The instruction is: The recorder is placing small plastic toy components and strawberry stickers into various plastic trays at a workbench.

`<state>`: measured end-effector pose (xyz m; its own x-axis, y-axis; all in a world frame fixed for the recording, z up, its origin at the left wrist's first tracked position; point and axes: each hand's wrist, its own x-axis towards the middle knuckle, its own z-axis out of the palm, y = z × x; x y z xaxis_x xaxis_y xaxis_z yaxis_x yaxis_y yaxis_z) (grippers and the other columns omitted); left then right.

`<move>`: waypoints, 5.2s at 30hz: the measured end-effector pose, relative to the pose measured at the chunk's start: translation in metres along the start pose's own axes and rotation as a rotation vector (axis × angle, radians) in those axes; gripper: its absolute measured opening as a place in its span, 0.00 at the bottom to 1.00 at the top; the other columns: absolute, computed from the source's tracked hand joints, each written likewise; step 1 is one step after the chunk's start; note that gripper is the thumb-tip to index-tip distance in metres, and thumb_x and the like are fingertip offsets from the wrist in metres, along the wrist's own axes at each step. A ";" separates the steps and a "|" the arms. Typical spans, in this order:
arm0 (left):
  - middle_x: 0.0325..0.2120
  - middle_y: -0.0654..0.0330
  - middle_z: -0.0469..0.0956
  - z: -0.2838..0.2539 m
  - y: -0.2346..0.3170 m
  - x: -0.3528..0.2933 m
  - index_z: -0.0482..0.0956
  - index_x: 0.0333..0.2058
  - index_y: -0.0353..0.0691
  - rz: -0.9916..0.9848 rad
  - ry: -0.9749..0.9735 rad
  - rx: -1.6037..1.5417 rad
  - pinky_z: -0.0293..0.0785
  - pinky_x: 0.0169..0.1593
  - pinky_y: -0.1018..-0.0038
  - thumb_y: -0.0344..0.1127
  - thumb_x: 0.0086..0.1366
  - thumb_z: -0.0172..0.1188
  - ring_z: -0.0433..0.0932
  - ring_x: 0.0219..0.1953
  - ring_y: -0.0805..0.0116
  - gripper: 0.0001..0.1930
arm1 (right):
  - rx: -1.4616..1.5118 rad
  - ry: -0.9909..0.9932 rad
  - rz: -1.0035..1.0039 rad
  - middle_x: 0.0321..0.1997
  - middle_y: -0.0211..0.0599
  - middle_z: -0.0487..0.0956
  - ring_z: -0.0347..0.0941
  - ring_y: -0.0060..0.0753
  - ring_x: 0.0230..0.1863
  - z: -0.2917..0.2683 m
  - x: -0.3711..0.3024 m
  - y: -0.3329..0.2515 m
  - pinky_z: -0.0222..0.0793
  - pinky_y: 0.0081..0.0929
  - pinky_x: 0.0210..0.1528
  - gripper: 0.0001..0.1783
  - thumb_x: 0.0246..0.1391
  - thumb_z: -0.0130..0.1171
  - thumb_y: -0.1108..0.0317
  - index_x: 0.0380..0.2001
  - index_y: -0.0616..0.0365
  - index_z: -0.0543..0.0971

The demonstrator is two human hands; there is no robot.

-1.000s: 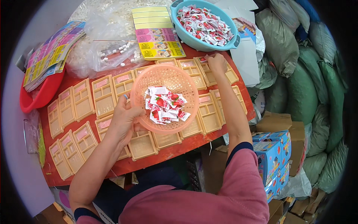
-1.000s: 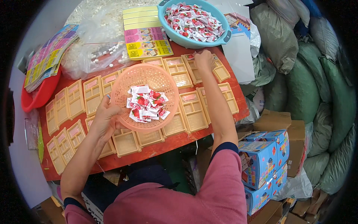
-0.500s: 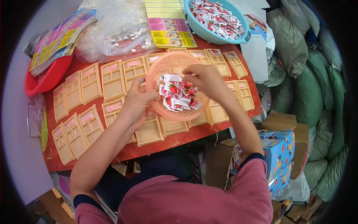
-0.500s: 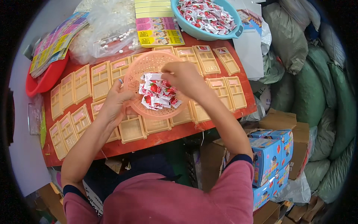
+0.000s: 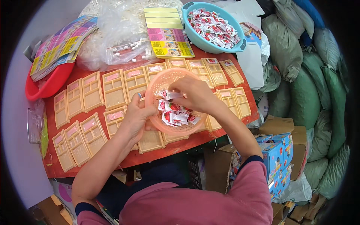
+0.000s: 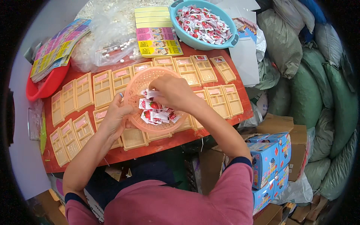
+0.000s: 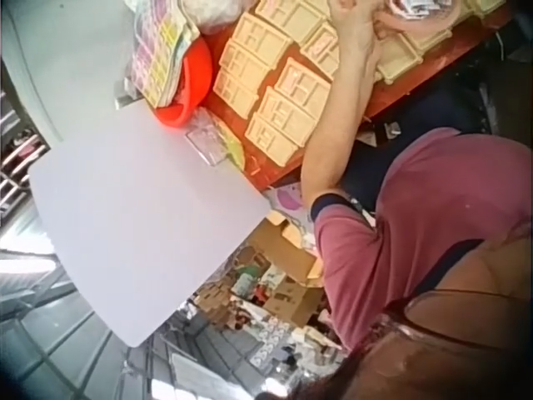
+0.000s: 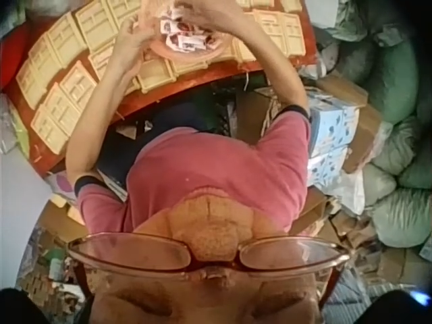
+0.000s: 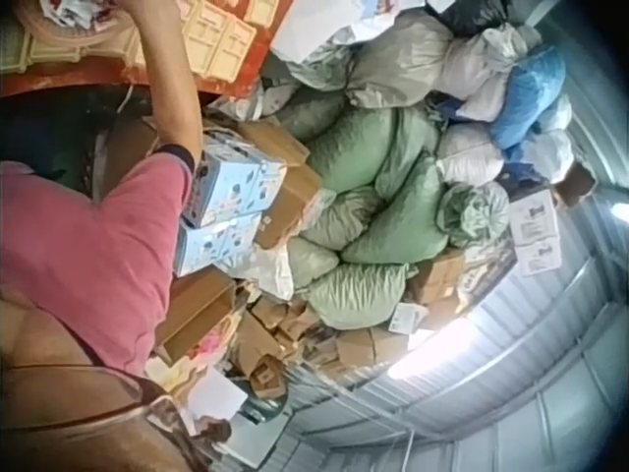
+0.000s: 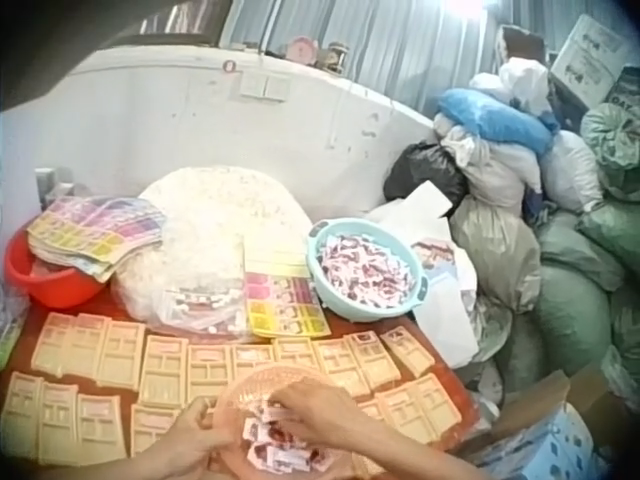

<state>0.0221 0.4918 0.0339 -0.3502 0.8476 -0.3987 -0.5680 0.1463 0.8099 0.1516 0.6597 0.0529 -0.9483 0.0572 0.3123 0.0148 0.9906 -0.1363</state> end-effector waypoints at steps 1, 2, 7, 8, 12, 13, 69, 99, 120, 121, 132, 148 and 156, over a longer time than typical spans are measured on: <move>0.36 0.56 0.74 -0.002 0.003 -0.002 0.57 0.52 0.38 0.003 0.009 -0.002 0.81 0.23 0.67 0.23 0.50 0.54 0.78 0.31 0.67 0.29 | 0.317 -0.035 0.180 0.30 0.31 0.77 0.75 0.26 0.34 -0.012 0.005 -0.003 0.69 0.24 0.36 0.14 0.45 0.60 0.69 0.38 0.56 0.76; 0.36 0.56 0.74 -0.004 0.006 -0.004 0.57 0.52 0.38 0.002 0.024 0.004 0.81 0.24 0.67 0.23 0.49 0.54 0.78 0.31 0.67 0.29 | 0.630 -0.073 0.364 0.31 0.28 0.78 0.74 0.21 0.34 -0.021 0.006 -0.005 0.68 0.20 0.35 0.13 0.47 0.59 0.70 0.39 0.57 0.76; 0.36 0.56 0.74 -0.013 0.013 -0.005 0.57 0.52 0.39 -0.012 0.036 0.003 0.81 0.23 0.69 0.23 0.49 0.54 0.78 0.32 0.67 0.30 | 0.964 0.306 0.659 0.31 0.25 0.78 0.71 0.13 0.32 -0.014 0.002 0.076 0.65 0.12 0.33 0.11 0.50 0.55 0.73 0.39 0.60 0.77; 0.37 0.56 0.74 -0.014 0.013 -0.004 0.57 0.52 0.40 -0.017 0.037 0.008 0.81 0.23 0.69 0.23 0.49 0.54 0.78 0.33 0.68 0.30 | 0.935 0.346 0.790 0.31 0.25 0.78 0.71 0.12 0.32 -0.012 0.001 0.094 0.65 0.13 0.33 0.11 0.50 0.54 0.73 0.39 0.60 0.76; 0.36 0.56 0.74 -0.013 0.016 -0.006 0.57 0.52 0.40 -0.018 0.037 -0.001 0.80 0.23 0.72 0.23 0.48 0.54 0.78 0.33 0.68 0.30 | 0.809 0.197 0.891 0.31 0.27 0.78 0.71 0.16 0.32 0.013 -0.001 0.155 0.67 0.17 0.36 0.10 0.53 0.51 0.72 0.38 0.62 0.77; 0.36 0.56 0.74 -0.014 0.016 -0.005 0.57 0.52 0.40 -0.017 0.037 -0.002 0.80 0.23 0.72 0.23 0.48 0.54 0.78 0.33 0.68 0.30 | 0.633 0.129 0.757 0.30 0.28 0.78 0.71 0.18 0.31 0.020 -0.002 0.168 0.67 0.19 0.36 0.10 0.53 0.50 0.72 0.37 0.62 0.77; 0.39 0.57 0.73 -0.060 0.027 -0.020 0.60 0.47 0.41 0.094 0.202 -0.034 0.80 0.23 0.72 0.21 0.48 0.53 0.78 0.34 0.68 0.25 | 0.316 -0.212 0.509 0.31 0.36 0.77 0.74 0.31 0.34 0.039 0.063 0.124 0.68 0.26 0.38 0.09 0.47 0.59 0.71 0.34 0.59 0.77; 0.36 0.56 0.73 -0.030 0.021 -0.030 0.57 0.51 0.37 0.127 0.109 -0.042 0.81 0.25 0.70 0.22 0.49 0.55 0.77 0.33 0.69 0.29 | 0.113 -0.019 0.164 0.29 0.43 0.78 0.76 0.40 0.32 0.024 0.050 -0.038 0.70 0.33 0.35 0.16 0.46 0.61 0.64 0.37 0.62 0.76; 0.42 0.55 0.72 -0.092 0.021 -0.068 0.59 0.50 0.39 0.139 0.267 -0.081 0.82 0.29 0.71 0.20 0.50 0.52 0.78 0.38 0.68 0.26 | -0.299 0.138 0.103 0.31 0.34 0.75 0.75 0.36 0.34 0.077 0.072 0.049 0.70 0.31 0.31 0.10 0.46 0.55 0.69 0.35 0.51 0.78; 0.42 0.55 0.72 -0.092 0.020 -0.068 0.59 0.50 0.39 0.128 0.268 -0.075 0.82 0.28 0.72 0.20 0.50 0.52 0.77 0.38 0.69 0.26 | -0.296 0.135 0.100 0.31 0.34 0.75 0.75 0.36 0.34 0.080 0.072 0.049 0.70 0.31 0.31 0.10 0.46 0.55 0.69 0.35 0.51 0.78; 0.39 0.56 0.72 -0.088 0.015 -0.069 0.58 0.51 0.39 0.151 0.276 -0.128 0.80 0.28 0.75 0.20 0.50 0.53 0.77 0.35 0.71 0.28 | -0.301 0.169 0.122 0.36 0.33 0.80 0.76 0.35 0.36 0.065 0.062 0.043 0.72 0.30 0.35 0.09 0.47 0.54 0.71 0.34 0.53 0.79; 0.41 0.54 0.71 -0.079 0.021 -0.075 0.57 0.52 0.37 0.213 0.263 -0.102 0.82 0.26 0.70 0.22 0.49 0.54 0.76 0.38 0.67 0.29 | 0.260 -0.231 0.170 0.34 0.45 0.78 0.75 0.46 0.35 0.024 0.078 -0.088 0.69 0.36 0.37 0.19 0.47 0.60 0.58 0.38 0.60 0.75; 0.42 0.53 0.71 -0.085 0.023 -0.076 0.58 0.52 0.38 0.244 0.223 -0.125 0.81 0.26 0.70 0.21 0.49 0.53 0.77 0.37 0.66 0.29 | 0.260 -0.401 -0.114 0.37 0.38 0.76 0.73 0.43 0.38 0.017 0.081 -0.099 0.68 0.35 0.39 0.17 0.43 0.59 0.69 0.40 0.56 0.76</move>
<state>-0.0276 0.3874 0.0469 -0.6330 0.7156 -0.2955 -0.5298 -0.1220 0.8393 0.0674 0.5640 0.0755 -0.9874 -0.1529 -0.0406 -0.1275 0.9208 -0.3686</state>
